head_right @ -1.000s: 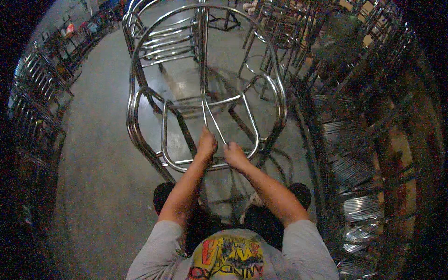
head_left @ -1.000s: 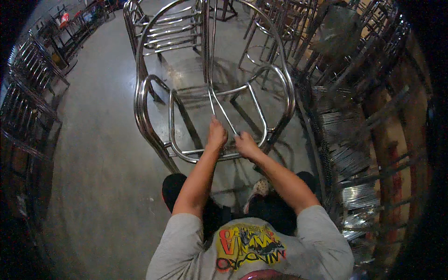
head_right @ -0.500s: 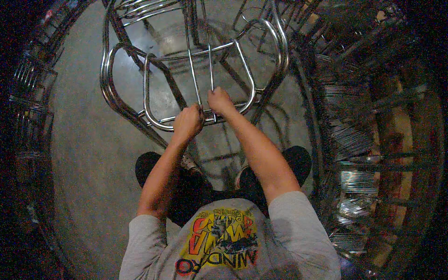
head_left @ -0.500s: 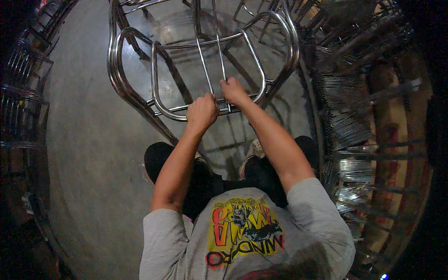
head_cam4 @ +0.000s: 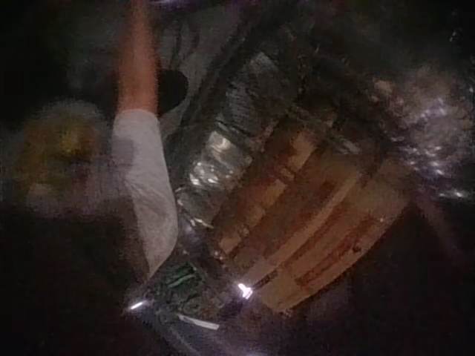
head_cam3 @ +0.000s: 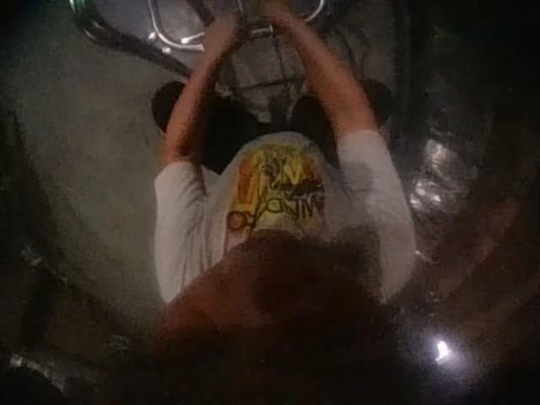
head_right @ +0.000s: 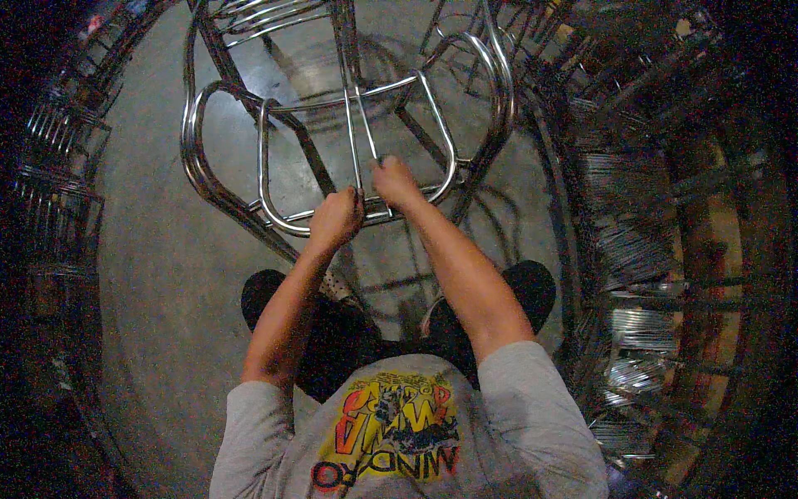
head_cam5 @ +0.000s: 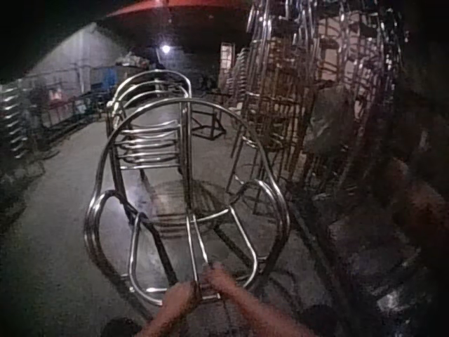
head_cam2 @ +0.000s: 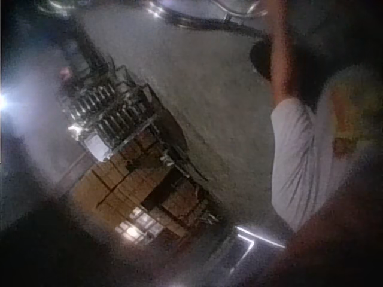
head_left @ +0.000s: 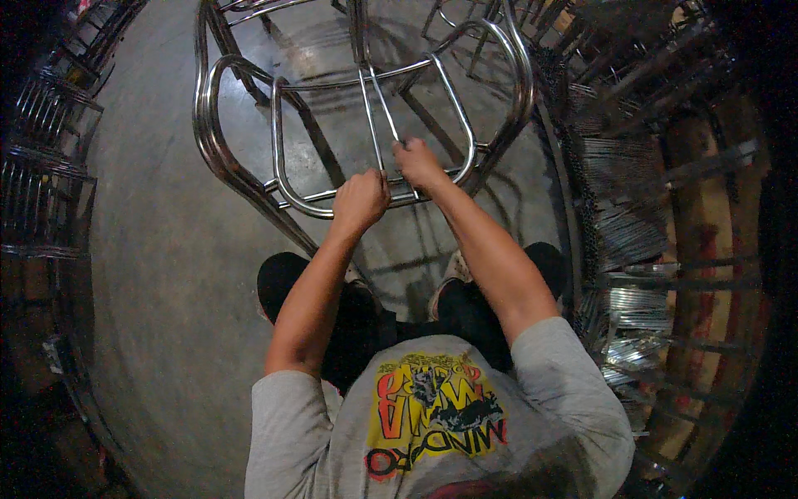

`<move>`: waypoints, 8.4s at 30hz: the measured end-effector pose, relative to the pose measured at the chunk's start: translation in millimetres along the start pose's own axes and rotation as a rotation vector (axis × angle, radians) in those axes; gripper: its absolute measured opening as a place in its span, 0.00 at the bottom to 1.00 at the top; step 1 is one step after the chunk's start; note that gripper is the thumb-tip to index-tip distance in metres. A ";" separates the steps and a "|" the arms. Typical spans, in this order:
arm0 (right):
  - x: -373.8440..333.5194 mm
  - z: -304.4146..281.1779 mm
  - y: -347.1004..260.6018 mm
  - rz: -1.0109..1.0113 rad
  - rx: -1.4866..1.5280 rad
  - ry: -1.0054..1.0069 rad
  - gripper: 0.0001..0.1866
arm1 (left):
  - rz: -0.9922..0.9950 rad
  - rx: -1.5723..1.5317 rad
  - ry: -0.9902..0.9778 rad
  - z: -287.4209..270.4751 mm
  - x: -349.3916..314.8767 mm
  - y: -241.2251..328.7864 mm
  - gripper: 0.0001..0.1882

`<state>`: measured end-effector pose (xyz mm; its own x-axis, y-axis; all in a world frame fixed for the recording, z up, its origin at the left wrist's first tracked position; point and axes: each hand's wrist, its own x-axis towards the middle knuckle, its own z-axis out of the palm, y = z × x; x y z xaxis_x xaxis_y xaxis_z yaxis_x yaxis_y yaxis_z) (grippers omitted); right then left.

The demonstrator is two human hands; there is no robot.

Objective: The person assembles a metal chair by inserting multiple thin metal rods into the seat frame. They pick up rods from a nearby pile and fit them one by one into the chair's seat structure.

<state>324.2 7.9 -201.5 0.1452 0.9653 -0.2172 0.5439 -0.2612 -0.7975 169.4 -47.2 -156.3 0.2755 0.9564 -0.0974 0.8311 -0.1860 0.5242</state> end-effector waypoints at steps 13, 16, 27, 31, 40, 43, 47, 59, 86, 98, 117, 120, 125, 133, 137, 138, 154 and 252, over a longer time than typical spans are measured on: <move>0.2 12.6 -26.4 -0.058 -0.080 0.055 0.23 | -0.014 -0.005 -0.018 6.5 6.0 -8.2 0.19; -4.9 11.6 -31.0 -0.093 -0.167 0.092 0.25 | 0.001 -0.040 0.002 8.6 6.6 -9.2 0.18; 9.9 24.4 -16.2 -0.158 -0.116 0.174 0.23 | -0.055 -0.036 -0.001 12.2 -0.2 -2.2 0.18; 15.3 31.8 -10.7 -0.153 -0.181 0.177 0.22 | -0.085 -0.032 -0.001 12.3 3.3 -3.4 0.17; -2.1 6.0 -37.3 -0.021 -0.412 -0.037 0.20 | -0.147 -0.081 0.007 5.6 12.2 -3.8 0.20; -5.7 -7.7 -44.5 -0.252 -0.628 -0.216 0.21 | -0.146 -0.069 0.003 -3.6 17.7 -2.8 0.21; -15.0 -5.2 -43.4 -0.099 -0.431 -0.105 0.20 | -0.102 -0.062 -0.062 -12.7 12.0 -4.3 0.21; -27.0 5.4 -36.9 -0.042 -0.406 -0.037 0.23 | 0.038 0.047 0.028 2.6 -2.5 -7.4 0.21; -9.8 3.9 -26.4 -0.360 -0.737 -0.254 0.18 | 0.304 0.233 0.075 -16.0 -41.2 -21.0 0.28; -21.9 5.6 -34.0 -0.064 -0.408 -0.070 0.18 | 0.280 0.270 0.029 -22.0 -43.5 -15.5 0.28; -19.8 9.0 -38.2 -0.032 -0.303 -0.016 0.22 | 0.269 0.277 0.091 -18.3 -43.6 -13.4 0.28; -14.7 11.4 -33.0 -0.051 -0.309 0.025 0.23 | 0.262 0.276 0.105 -17.9 -45.0 -13.6 0.29; -2.3 17.2 -19.3 -0.072 -0.345 0.042 0.23 | 0.259 0.252 0.065 -14.9 -43.8 -15.8 0.29; 0.3 20.4 -18.9 -0.104 -0.311 0.060 0.22 | 0.270 0.246 0.118 -15.7 -41.6 -12.9 0.28; -5.8 14.1 -25.1 -0.078 -0.440 -0.002 0.23 | 0.211 0.191 -0.001 -15.8 -40.6 -9.7 0.26; -7.6 8.9 -27.9 -0.125 -0.391 -0.064 0.23 | 0.185 0.205 -0.005 -16.9 -40.7 -9.4 0.26; -60.3 -70.8 10.9 -0.009 0.282 0.127 0.14 | 0.085 0.109 -0.283 -15.3 -43.1 -13.9 0.28; 87.1 -389.7 252.5 0.574 -0.541 0.285 0.34 | 0.261 0.293 0.255 2.5 -69.5 10.9 0.18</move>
<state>796.2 26.9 -202.4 0.6841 0.6653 -0.2989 0.6327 -0.7452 -0.2106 160.5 -116.2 -145.9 0.3963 0.8873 0.2359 0.8612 -0.4483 0.2393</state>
